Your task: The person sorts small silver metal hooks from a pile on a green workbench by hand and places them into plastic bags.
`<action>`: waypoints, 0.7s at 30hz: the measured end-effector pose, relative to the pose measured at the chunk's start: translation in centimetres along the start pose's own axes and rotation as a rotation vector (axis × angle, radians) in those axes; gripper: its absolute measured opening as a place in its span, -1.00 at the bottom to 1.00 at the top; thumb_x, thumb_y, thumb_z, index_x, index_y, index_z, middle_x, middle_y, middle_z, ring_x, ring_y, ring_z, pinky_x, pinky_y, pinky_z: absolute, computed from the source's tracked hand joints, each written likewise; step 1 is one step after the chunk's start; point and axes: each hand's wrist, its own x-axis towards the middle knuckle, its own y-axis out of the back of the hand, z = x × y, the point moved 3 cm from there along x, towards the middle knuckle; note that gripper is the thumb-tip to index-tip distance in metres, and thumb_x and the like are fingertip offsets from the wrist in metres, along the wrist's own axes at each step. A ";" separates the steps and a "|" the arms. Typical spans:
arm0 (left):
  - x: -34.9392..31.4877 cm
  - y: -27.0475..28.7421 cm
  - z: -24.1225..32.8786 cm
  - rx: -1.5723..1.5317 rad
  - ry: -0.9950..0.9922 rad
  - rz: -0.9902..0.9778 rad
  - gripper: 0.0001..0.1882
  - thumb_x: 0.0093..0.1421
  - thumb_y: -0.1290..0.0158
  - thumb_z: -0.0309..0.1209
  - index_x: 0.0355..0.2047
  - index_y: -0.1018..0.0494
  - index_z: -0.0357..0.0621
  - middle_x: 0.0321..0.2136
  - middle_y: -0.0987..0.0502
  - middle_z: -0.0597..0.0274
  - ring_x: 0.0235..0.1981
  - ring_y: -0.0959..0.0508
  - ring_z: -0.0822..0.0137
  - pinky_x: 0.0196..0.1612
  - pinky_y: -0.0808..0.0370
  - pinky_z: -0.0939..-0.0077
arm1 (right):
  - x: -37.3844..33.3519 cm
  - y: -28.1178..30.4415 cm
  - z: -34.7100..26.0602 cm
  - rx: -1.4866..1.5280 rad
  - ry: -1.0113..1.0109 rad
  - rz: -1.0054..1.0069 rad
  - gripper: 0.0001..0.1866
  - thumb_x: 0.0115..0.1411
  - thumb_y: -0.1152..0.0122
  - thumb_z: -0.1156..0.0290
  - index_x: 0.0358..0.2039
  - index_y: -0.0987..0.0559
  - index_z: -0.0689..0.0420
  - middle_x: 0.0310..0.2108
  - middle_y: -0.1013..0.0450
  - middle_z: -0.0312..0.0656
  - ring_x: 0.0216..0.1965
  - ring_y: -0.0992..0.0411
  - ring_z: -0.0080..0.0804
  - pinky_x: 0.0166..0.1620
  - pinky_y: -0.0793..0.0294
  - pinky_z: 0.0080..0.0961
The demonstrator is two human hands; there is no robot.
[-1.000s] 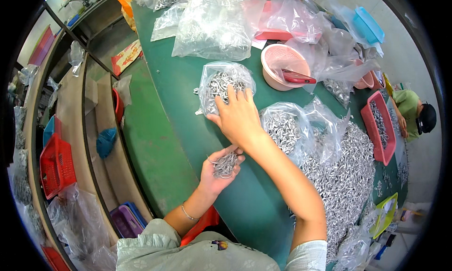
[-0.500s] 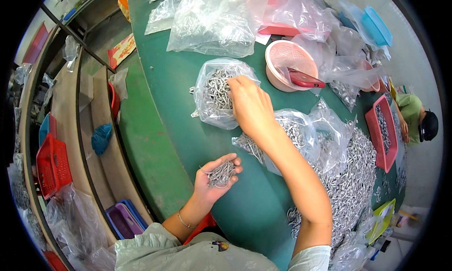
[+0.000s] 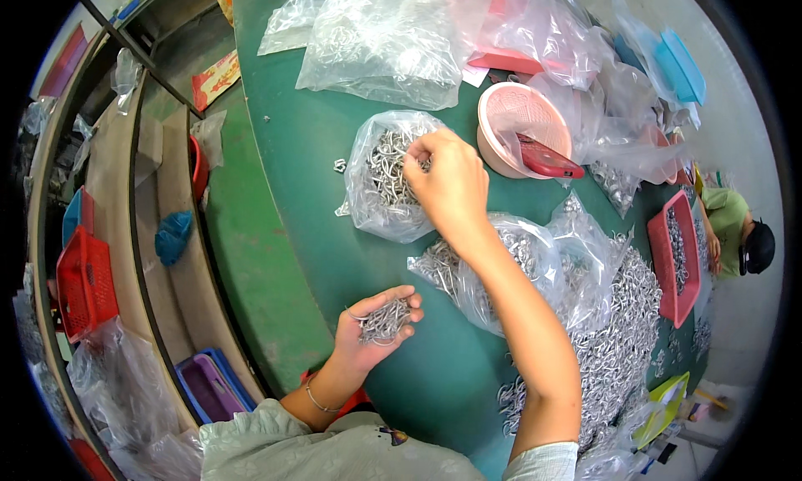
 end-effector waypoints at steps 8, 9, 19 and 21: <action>0.0 0.3 0.0 -0.011 0.009 0.070 -0.54 0.28 0.10 -0.34 0.09 -0.36 -0.41 -0.05 -0.43 -0.07 -0.07 -0.45 0.09 -0.10 -0.52 0.32 | -0.6 2.7 1.4 0.672 -0.423 -0.302 -0.80 0.22 -0.23 0.38 -0.30 -0.61 0.29 -0.58 -0.48 -0.37 -0.58 -0.34 -0.71 -0.48 -0.27 -0.73; 0.0 0.3 0.0 -0.006 0.007 0.068 -0.54 0.28 0.10 -0.34 0.10 -0.36 -0.41 -0.05 -0.43 -0.07 -0.07 -0.45 0.09 -0.10 -0.52 0.31 | -0.6 2.7 1.4 0.683 -0.437 -0.312 -0.79 0.22 -0.23 0.37 -0.30 -0.61 0.29 -0.59 -0.47 -0.37 -0.58 -0.35 -0.72 -0.48 -0.27 -0.74; 0.1 0.2 0.0 -0.014 -0.005 0.019 -0.55 0.31 0.14 -0.34 0.12 -0.34 -0.40 -0.04 -0.45 -0.05 -0.05 -0.47 0.12 -0.09 -0.52 0.33 | -3.1 1.0 -1.5 -0.451 0.372 -0.120 -0.80 -0.03 -0.22 0.51 -0.32 -0.57 0.22 -0.35 -0.45 -0.10 -0.25 -0.44 -0.18 -0.25 -0.43 -0.30; 0.0 0.2 0.0 -0.025 -0.003 -0.003 -0.55 0.33 0.16 -0.34 0.12 -0.34 -0.40 -0.04 -0.46 -0.05 -0.04 -0.48 0.14 -0.08 -0.53 0.33 | -3.9 0.8 -2.3 -0.557 0.438 -0.177 -0.69 -0.07 -0.16 0.53 -0.23 -0.57 0.18 -0.34 -0.42 -0.11 -0.23 -0.36 -0.20 -0.17 -0.37 -0.34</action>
